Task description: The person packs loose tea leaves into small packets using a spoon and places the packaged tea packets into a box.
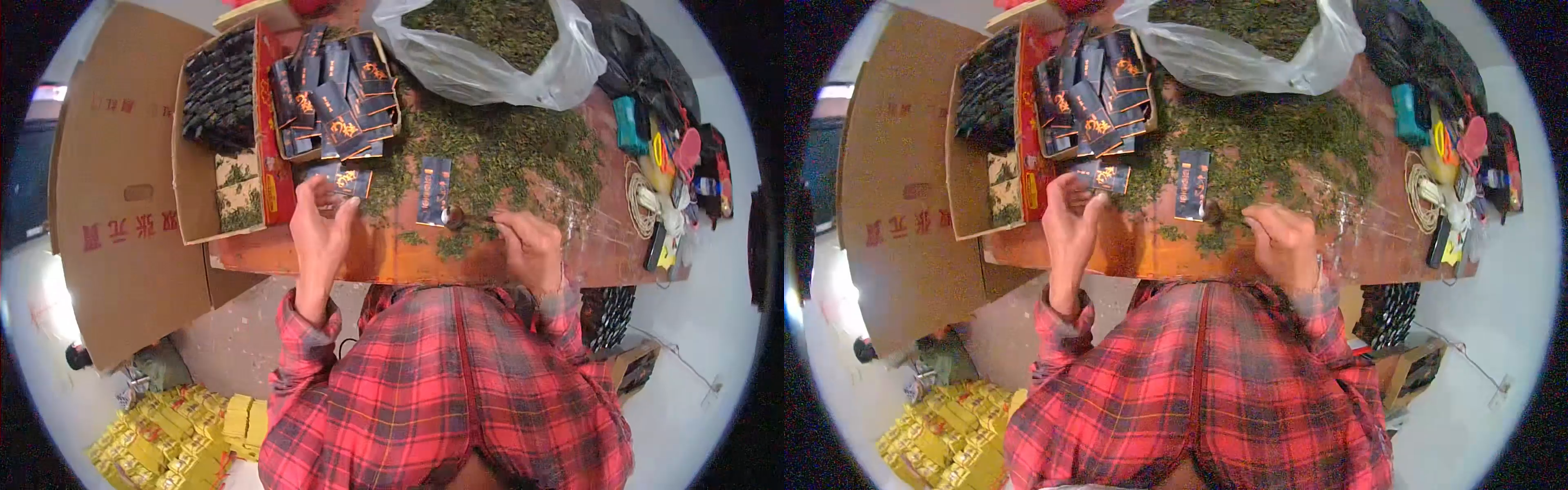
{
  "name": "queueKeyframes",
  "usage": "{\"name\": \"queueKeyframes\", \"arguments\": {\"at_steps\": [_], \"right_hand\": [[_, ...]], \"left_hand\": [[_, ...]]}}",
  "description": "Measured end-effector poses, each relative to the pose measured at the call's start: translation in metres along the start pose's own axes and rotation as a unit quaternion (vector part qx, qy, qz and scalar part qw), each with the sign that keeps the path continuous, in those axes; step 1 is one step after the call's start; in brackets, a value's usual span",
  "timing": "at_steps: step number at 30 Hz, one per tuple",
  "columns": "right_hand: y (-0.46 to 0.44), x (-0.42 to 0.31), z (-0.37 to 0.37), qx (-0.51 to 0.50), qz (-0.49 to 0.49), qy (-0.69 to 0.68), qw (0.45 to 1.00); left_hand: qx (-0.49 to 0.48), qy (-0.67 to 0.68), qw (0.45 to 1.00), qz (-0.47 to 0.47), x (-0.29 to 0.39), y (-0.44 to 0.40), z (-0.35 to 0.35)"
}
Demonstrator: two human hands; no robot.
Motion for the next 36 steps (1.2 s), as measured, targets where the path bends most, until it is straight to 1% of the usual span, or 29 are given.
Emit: {"name": "queueKeyframes", "arguments": {"at_steps": [3,6,7,10,11,14,18,22,23,27,30,33,36], "right_hand": [[0.004,0.002,-0.008,-0.012,0.024,-0.002,1.000],[0.011,0.009,-0.013,0.002,0.023,0.008,1.000],[0.014,0.013,-0.013,0.003,0.025,0.002,1.000],[0.021,0.024,-0.022,0.015,0.045,-0.003,0.999],[0.024,0.028,-0.026,0.023,0.056,0.000,0.998],[0.033,0.041,-0.042,0.057,0.097,-0.001,0.994],[0.050,0.071,-0.055,0.100,0.139,-0.005,0.985],[0.061,0.090,-0.060,0.102,0.181,-0.029,0.978],[0.063,0.095,-0.060,0.100,0.191,-0.031,0.976],[0.062,0.113,-0.053,0.096,0.224,-0.029,0.969],[0.055,0.121,-0.047,0.112,0.261,-0.114,0.952],[0.046,0.135,-0.037,0.135,0.253,-0.108,0.952],[0.037,0.148,-0.027,0.145,0.252,-0.133,0.947]], "left_hand": [[-0.027,-0.037,0.997,0.060,0.013,-0.008,0.013],[-0.145,-0.089,0.980,0.105,0.032,0.004,0.056],[-0.175,-0.119,0.968,0.137,0.030,0.009,0.077],[-0.189,-0.182,0.952,0.160,0.030,0.018,0.127],[-0.210,-0.211,0.944,0.141,0.031,0.020,0.140],[-0.239,-0.243,0.931,0.129,0.038,0.020,0.166],[-0.257,-0.267,0.922,0.114,0.037,0.021,0.184],[-0.247,-0.281,0.919,0.120,0.033,0.019,0.187],[-0.248,-0.295,0.916,0.109,0.031,0.019,0.188],[-0.251,-0.298,0.915,0.106,0.028,0.018,0.190],[-0.254,-0.292,0.918,0.088,0.025,0.016,0.189],[-0.249,-0.273,0.926,0.076,0.018,0.013,0.186],[-0.254,-0.248,0.932,0.069,0.013,0.013,0.185]]}}
Point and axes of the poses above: each hand's wrist, its own y-axis away from the middle knuckle, its own z-axis out of the palm, x = y × z, the point moved 7 cm from there along -y, towards the middle knuckle, and after that the axes turned 12 degrees about z, right-handed, at the moved point
